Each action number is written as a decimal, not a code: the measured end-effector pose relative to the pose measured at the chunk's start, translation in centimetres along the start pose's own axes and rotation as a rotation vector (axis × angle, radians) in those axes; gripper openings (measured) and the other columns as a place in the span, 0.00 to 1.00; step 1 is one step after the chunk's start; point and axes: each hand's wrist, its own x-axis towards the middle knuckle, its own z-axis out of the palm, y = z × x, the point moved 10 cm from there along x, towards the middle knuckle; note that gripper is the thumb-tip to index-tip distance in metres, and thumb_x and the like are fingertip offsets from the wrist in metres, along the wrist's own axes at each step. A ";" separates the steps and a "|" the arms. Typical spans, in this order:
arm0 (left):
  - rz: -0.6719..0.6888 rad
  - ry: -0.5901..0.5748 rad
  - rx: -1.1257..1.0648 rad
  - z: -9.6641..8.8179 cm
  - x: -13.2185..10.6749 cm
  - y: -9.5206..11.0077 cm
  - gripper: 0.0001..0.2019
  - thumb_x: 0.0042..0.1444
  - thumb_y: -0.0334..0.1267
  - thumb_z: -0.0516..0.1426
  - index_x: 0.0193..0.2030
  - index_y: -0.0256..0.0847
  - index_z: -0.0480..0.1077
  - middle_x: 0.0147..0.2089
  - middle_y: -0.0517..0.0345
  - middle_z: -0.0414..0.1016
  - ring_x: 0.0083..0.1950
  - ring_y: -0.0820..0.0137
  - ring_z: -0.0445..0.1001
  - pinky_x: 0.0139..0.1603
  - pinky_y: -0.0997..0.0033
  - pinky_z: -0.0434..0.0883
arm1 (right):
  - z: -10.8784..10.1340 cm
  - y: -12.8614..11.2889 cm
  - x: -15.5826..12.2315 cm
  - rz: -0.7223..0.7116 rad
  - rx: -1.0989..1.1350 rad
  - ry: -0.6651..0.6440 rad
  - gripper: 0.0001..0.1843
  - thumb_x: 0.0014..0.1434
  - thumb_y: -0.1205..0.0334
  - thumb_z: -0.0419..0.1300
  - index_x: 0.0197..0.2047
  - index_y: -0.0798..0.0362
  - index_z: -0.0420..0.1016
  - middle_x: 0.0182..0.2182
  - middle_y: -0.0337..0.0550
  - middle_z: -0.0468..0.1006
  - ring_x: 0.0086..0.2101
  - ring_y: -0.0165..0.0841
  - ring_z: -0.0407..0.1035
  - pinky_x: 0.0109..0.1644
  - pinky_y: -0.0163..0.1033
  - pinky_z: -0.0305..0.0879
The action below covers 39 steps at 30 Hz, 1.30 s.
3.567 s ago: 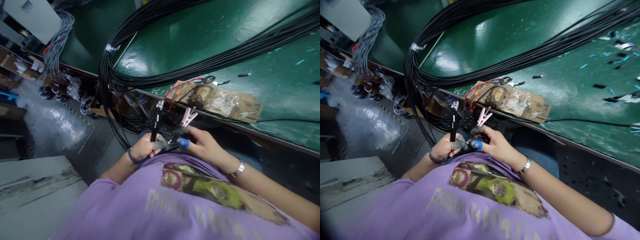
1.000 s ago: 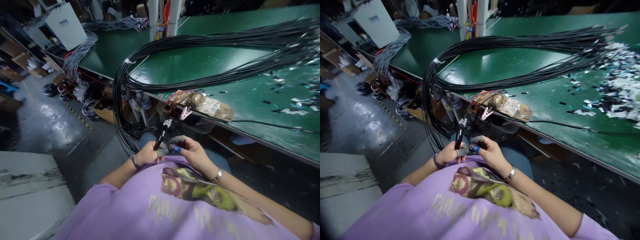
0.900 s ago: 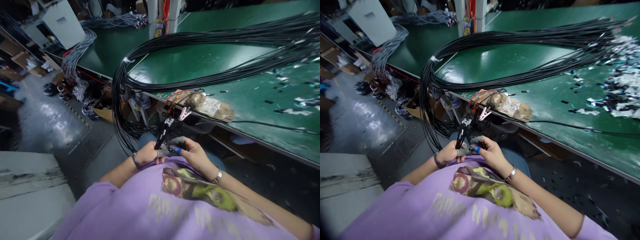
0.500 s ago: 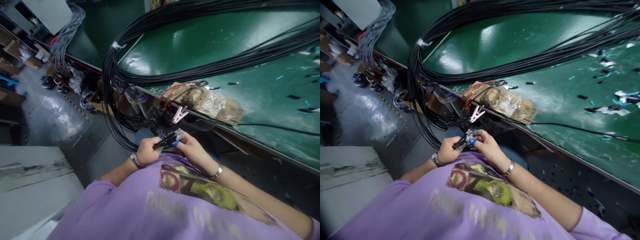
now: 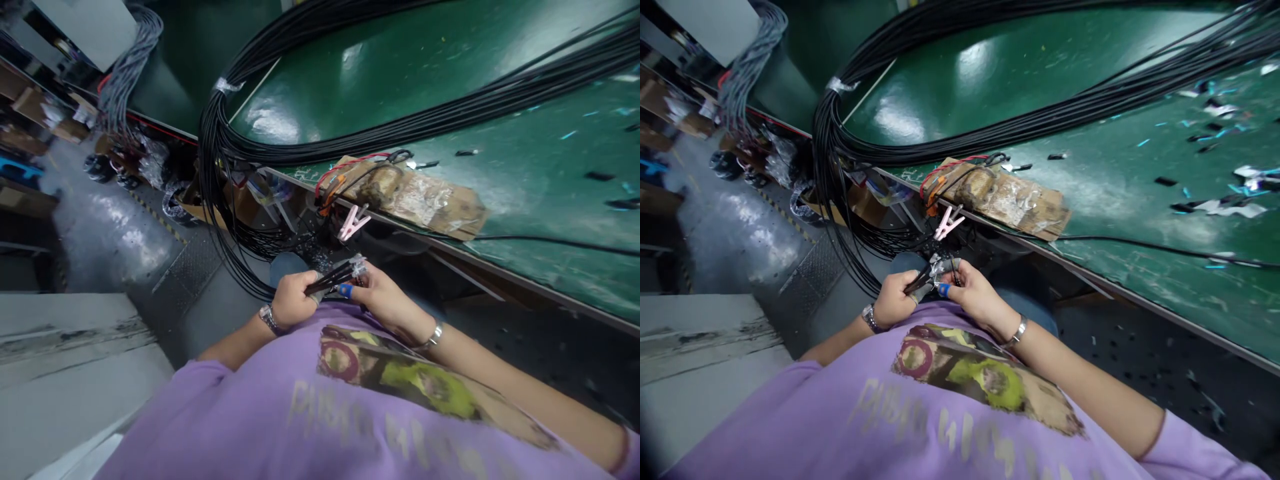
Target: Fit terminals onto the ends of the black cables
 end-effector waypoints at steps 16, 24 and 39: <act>-0.386 -0.541 -0.621 3.8 -1.1 -1.4 0.21 0.36 0.51 0.67 0.20 0.36 0.64 0.13 0.66 0.60 0.14 0.82 0.54 0.14 0.79 0.51 | -2.0 -7.2 -1.6 -0.597 -0.765 0.175 0.10 0.50 0.69 0.53 0.36 0.50 0.69 0.29 0.44 0.74 0.30 0.37 0.68 0.34 0.41 0.66; -0.324 -0.216 -0.619 1.3 0.5 -1.3 0.21 0.42 0.51 0.64 0.20 0.37 0.62 0.15 0.65 0.63 0.15 0.82 0.58 0.16 0.80 0.57 | -1.7 -2.9 -0.6 -0.102 -0.221 0.041 0.12 0.52 0.50 0.56 0.29 0.51 0.69 0.22 0.39 0.72 0.21 0.29 0.61 0.25 0.35 0.60; -0.356 -0.478 -0.735 4.2 0.5 -0.9 0.24 0.43 0.57 0.62 0.18 0.35 0.64 0.16 0.58 0.68 0.15 0.78 0.65 0.14 0.79 0.56 | 0.0 -5.1 -1.5 -0.365 -0.347 -0.015 0.09 0.55 0.56 0.57 0.29 0.53 0.72 0.25 0.39 0.74 0.26 0.30 0.64 0.33 0.36 0.63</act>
